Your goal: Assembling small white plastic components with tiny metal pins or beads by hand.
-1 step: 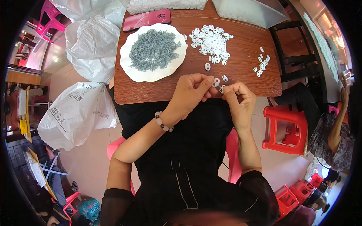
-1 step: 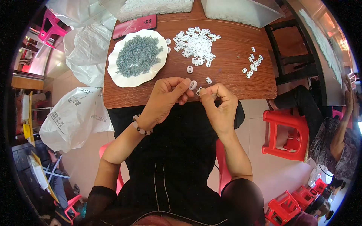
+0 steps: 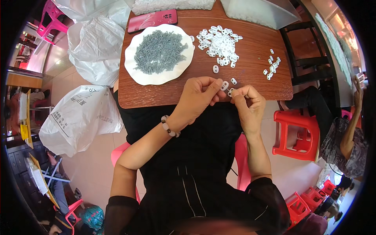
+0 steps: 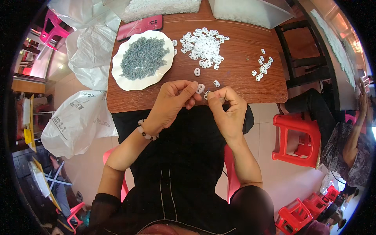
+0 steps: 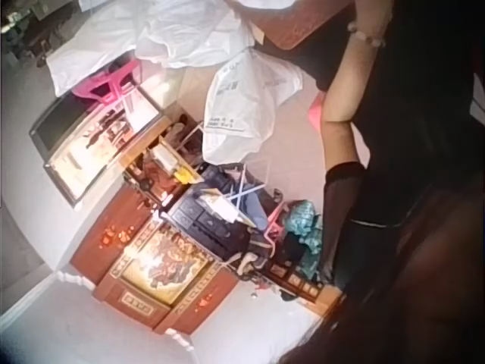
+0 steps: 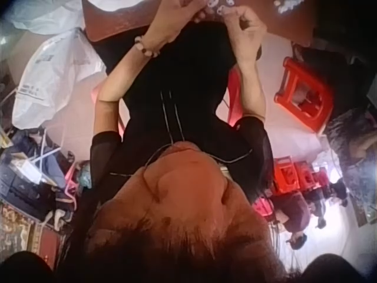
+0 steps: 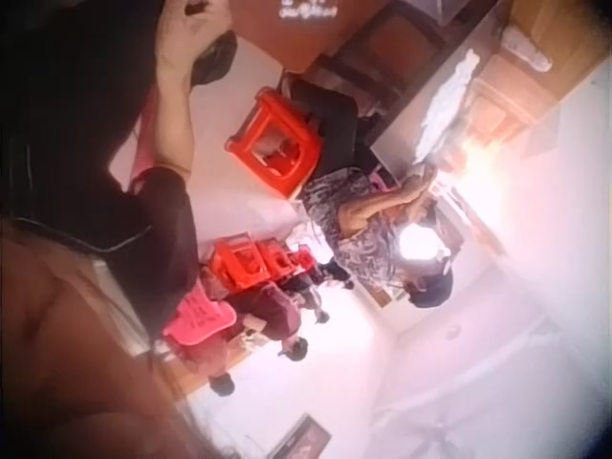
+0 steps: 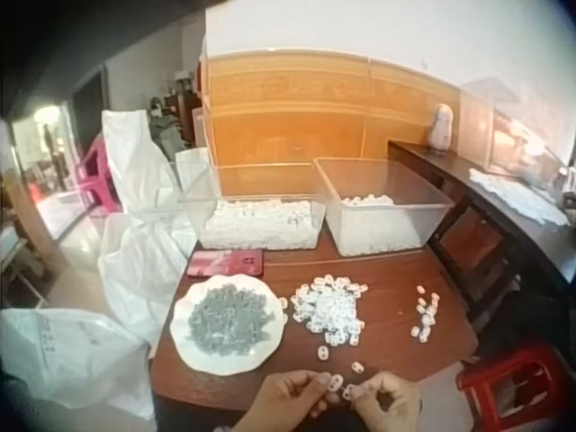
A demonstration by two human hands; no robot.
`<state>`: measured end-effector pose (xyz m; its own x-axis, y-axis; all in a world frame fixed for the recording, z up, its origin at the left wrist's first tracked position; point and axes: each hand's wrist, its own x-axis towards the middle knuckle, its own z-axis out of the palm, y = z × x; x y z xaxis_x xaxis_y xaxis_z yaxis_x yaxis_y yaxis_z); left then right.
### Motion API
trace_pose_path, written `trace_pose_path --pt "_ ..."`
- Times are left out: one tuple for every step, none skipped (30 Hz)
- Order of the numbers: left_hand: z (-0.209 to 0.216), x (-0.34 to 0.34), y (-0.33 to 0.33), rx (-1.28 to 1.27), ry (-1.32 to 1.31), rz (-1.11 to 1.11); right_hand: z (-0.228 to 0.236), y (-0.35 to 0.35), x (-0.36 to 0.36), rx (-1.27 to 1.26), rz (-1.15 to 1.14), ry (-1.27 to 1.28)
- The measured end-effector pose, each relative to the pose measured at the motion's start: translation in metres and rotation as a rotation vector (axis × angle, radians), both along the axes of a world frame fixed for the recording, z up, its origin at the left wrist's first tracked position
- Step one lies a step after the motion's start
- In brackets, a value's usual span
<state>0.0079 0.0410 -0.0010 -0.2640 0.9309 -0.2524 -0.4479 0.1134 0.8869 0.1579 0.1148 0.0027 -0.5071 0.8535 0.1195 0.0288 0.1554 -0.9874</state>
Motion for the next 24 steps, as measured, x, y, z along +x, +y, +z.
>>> trace_pose_path --pt "0.0 0.001 0.0 0.004 0.009 0.013 -0.001 0.0 0.0 0.009 -0.002 -0.002" --pt "0.0 0.001 0.0 0.003 0.009 0.015 0.0 -0.001 -0.001 0.008 0.0 -0.003" --pt "0.001 0.002 -0.001 0.012 0.01 0.016 0.002 -0.002 -0.003 0.003 -0.005 0.0" --pt "0.001 0.003 0.0 0.023 0.009 0.014 0.002 -0.003 -0.003 0.0 -0.012 0.002" --pt "0.0 0.004 0.0 0.023 0.007 0.013 0.001 -0.003 -0.002 0.0 -0.014 -0.001" --pt "-0.001 0.006 0.0 0.016 0.055 0.014 -0.001 -0.003 -0.001 0.016 -0.013 -0.022" --pt "-0.002 0.007 0.0 0.009 0.106 0.018 -0.003 -0.003 -0.001 0.03 -0.01 -0.042" --pt "-0.001 0.007 -0.001 0.008 0.105 0.019 -0.003 -0.003 -0.002 0.029 -0.009 -0.043" --pt "0.0 0.006 -0.002 0.022 0.134 0.027 -0.003 -0.003 -0.003 0.027 -0.008 -0.036" --pt "0.002 0.006 -0.003 0.035 0.163 0.037 -0.003 -0.004 -0.003 0.024 -0.004 -0.029" --pt "0.004 0.005 -0.004 0.034 0.162 0.039 -0.003 -0.004 -0.004 0.023 -0.002 -0.029" --pt "0.006 0.004 -0.005 0.04 0.155 0.04 -0.002 -0.005 -0.004 0.0 0.011 0.003" --pt "0.007 0.004 -0.006 0.047 0.149 0.046 -0.002 -0.006 -0.004 -0.024 0.028 0.036" --pt "0.007 0.003 -0.007 0.046 0.151 0.051 -0.001 -0.006 -0.004 -0.024 0.034 0.037" --pt "0.007 0.003 -0.007 0.045 0.162 0.03 0.001 -0.006 -0.004 -0.058 0.053 0.062" --pt "0.006 0.001 -0.008 0.048 0.163 0.009 0.002 -0.007 -0.005 -0.089 0.071 0.076" --pt "0.005 0.0 -0.009 0.049 0.154 0.014 0.001 -0.006 -0.005 -0.087 0.075 0.067" --pt "0.005 0.0 -0.009 0.049 0.137 0.004 -0.001 -0.004 -0.003 -0.08 0.094 0.062" --pt "0.007 0.0 -0.01 0.046 0.129 -0.006 -0.002 -0.003 -0.001 -0.076 0.114 0.067" --pt "0.008 0.0 -0.011 0.045 0.129 -0.001 -0.001 -0.003 -0.001 -0.076 0.119 0.066" --pt "0.009 0.0 -0.012 0.043 0.117 -0.003 0.0 -0.004 -0.001 -0.106 0.127 0.09" --pt "0.01 0.0 -0.012 0.044 0.106 -0.006 0.001 -0.003 -0.002 -0.132 0.134 0.114" --pt "0.011 0.0 -0.012 0.047 0.103 0.0 0.001 -0.003 -0.001 -0.13 0.14 0.11" --pt "0.012 0.0 -0.013 0.04 0.097 -0.002 -0.002 -0.002 0.0 -0.111 0.155 0.09"
